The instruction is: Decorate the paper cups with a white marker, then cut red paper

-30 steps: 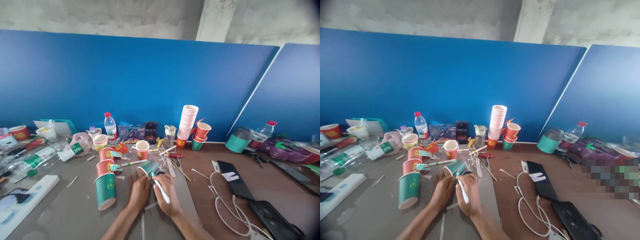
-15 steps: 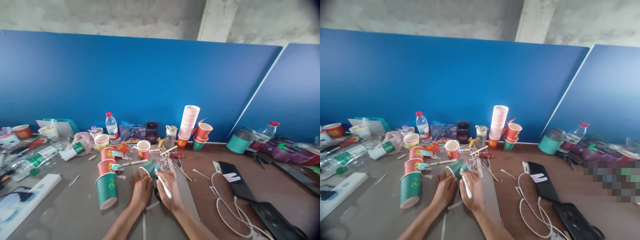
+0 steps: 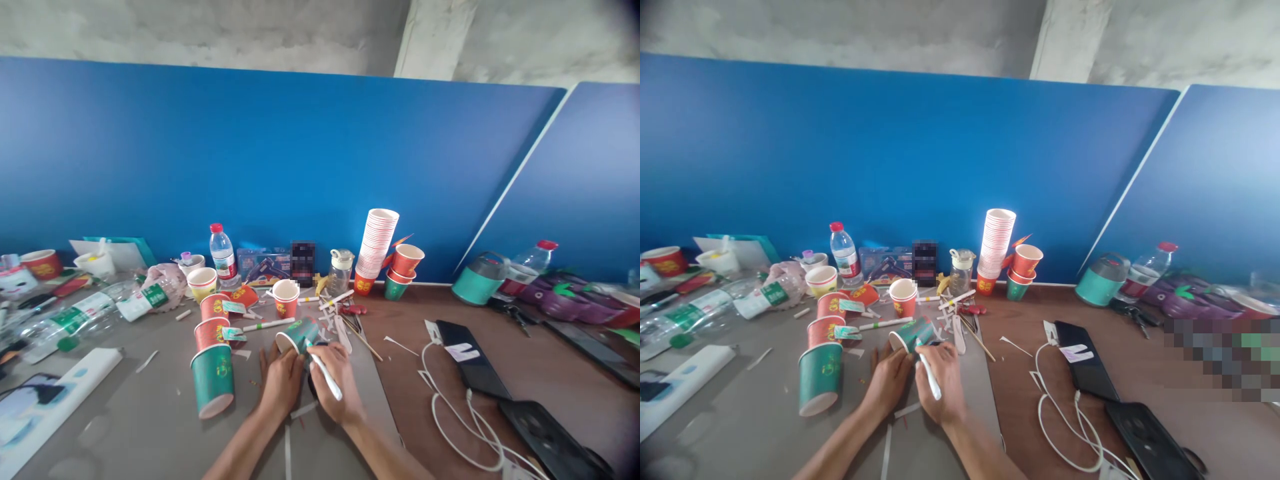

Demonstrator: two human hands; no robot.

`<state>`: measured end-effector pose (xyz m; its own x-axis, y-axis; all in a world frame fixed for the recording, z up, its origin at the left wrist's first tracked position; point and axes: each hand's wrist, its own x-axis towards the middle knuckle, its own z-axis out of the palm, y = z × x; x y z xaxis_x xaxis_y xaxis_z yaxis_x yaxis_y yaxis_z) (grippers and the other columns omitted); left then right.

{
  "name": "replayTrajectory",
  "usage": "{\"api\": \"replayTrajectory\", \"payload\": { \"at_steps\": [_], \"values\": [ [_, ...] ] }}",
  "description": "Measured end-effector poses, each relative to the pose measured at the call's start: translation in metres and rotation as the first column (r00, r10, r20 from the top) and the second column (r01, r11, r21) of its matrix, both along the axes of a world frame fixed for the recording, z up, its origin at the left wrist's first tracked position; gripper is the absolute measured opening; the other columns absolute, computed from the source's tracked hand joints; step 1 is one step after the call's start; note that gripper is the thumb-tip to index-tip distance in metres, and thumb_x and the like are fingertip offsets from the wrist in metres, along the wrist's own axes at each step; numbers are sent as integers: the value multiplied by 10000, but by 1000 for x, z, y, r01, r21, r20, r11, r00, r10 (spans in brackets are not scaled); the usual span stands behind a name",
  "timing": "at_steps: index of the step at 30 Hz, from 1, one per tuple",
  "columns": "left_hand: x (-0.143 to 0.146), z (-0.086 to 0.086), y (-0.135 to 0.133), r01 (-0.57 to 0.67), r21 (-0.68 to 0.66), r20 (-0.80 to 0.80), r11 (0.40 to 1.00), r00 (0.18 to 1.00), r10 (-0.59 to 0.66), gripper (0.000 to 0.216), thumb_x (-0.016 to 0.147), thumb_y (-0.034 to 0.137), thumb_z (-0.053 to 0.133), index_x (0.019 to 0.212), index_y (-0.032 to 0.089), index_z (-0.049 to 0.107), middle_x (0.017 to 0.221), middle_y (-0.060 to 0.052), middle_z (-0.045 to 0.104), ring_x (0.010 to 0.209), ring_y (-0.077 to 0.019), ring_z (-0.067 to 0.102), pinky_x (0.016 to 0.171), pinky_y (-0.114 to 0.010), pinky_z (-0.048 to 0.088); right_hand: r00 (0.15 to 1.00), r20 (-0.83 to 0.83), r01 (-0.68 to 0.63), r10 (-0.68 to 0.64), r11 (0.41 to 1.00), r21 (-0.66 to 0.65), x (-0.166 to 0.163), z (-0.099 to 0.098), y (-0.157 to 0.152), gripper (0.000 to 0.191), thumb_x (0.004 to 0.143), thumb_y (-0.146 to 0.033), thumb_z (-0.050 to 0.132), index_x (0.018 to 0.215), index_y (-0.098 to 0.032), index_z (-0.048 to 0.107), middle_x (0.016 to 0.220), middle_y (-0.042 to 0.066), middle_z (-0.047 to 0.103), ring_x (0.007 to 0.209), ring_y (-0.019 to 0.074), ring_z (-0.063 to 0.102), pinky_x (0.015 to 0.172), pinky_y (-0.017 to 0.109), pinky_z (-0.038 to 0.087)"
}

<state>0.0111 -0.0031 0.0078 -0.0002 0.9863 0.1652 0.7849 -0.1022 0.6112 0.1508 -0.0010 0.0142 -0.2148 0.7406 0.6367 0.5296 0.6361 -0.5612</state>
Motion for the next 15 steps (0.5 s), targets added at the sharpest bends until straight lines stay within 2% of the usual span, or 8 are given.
{"api": "replayTrajectory", "payload": {
  "at_steps": [3, 5, 10, 15],
  "values": [
    [1, 1, -1, 6, 19, -11, 1000, 1000, -6, 329, 873, 275, 321, 707, 223, 601, 900, -55, 703, 1188, -294, 450, 1044, -596, 116, 995, -26, 98, -98, 995, -13, 6, -4, 9, 209, 807, -160, 426, 912, -208, 600, 825, 37, 696, 749, 202, 627, 768, 359, 416],
    [1, 1, -1, 10, 23, -19, 1000, 1000, -10, 331, 874, 276, 317, 697, 222, 592, 895, -52, 702, 1184, -291, 455, 1043, -598, 116, 993, -39, 113, -114, 993, -25, 6, -4, 8, 207, 809, -169, 427, 911, -210, 602, 832, 43, 696, 774, 208, 625, 763, 354, 422],
    [0, 1, 0, 21, 2, -2, 1000, 1000, -21, 307, 865, 255, 329, 754, 241, 615, 955, -38, 700, 1181, -281, 455, 1042, -599, 127, 998, 18, -56, 57, 998, -22, -4, 2, -7, 243, 796, -151, 434, 974, -209, 588, 815, 24, 677, 758, 191, 621, 843, 385, 392],
    [1, 1, 0, 5, 2, -9, 1000, 1000, -5, 322, 871, 273, 327, 730, 229, 613, 924, -55, 701, 1203, -289, 438, 1052, -599, 102, 995, -36, 96, -98, 994, -59, 3, -2, 2, 215, 811, -170, 421, 920, -204, 603, 829, 47, 694, 774, 209, 625, 782, 365, 420]
  ]
}}
